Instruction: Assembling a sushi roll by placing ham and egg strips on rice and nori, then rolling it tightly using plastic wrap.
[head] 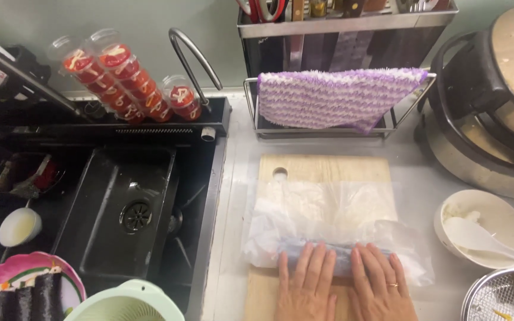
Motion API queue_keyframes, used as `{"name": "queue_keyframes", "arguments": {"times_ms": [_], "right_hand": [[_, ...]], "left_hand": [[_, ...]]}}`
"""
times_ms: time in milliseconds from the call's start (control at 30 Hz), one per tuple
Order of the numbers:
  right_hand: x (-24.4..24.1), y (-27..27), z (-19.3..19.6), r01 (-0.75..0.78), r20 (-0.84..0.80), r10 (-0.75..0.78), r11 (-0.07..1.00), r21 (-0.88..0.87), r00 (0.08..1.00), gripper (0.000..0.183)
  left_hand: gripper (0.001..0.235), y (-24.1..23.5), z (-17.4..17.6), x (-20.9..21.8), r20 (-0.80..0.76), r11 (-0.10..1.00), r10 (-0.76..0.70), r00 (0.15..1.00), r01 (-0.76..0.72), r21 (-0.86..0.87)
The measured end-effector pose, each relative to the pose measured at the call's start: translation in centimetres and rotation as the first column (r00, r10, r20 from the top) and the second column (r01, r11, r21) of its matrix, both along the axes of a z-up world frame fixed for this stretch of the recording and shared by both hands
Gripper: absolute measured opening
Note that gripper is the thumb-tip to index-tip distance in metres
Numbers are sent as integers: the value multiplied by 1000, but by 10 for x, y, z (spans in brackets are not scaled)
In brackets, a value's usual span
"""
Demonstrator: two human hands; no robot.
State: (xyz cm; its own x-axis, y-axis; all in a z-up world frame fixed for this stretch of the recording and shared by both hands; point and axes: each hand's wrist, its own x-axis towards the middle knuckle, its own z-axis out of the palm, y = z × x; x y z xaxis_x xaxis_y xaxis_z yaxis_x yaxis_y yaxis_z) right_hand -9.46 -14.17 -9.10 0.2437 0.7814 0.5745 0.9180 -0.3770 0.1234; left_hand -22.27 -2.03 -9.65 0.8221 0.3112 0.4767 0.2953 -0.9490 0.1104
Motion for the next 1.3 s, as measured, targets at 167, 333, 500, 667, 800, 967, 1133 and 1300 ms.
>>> {"name": "queue_keyframes", "arguments": {"times_ms": [167, 333, 500, 667, 800, 967, 1133, 1300], "right_hand": [[23, 3, 0, 12, -56, -20, 990, -142, 998, 69], [62, 10, 4, -90, -171, 33, 939, -333, 985, 77], [81, 26, 47, -58, -359, -20, 977, -206, 933, 56], [116, 52, 29, -164, -518, -57, 914, -370, 854, 21], [132, 63, 54, -195, -442, 95, 963, -186, 892, 4], [79, 60, 101, -15, -26, 15, 1000, -22, 1000, 27], [8, 19, 21, -73, -309, 35, 991, -111, 950, 79], [8, 29, 8, 8, -133, -19, 997, -78, 991, 63]], "left_hand": [[66, 21, 28, 11, -39, 988, -84, 996, 78, -133], [68, 36, 39, 27, -132, 997, -52, 990, 43, -67], [80, 24, 44, 11, -23, 984, -120, 993, 116, -133], [95, 1, 23, 7, 38, 973, -159, 987, 163, -166], [87, 0, 17, 4, 113, 978, -159, 981, 172, -121], [81, 8, 17, 8, 47, 968, -167, 985, 173, -182], [64, 16, 18, 8, 48, 984, -142, 989, 146, -100], [56, 29, 34, 23, -105, 998, -53, 993, 48, -46]]}}
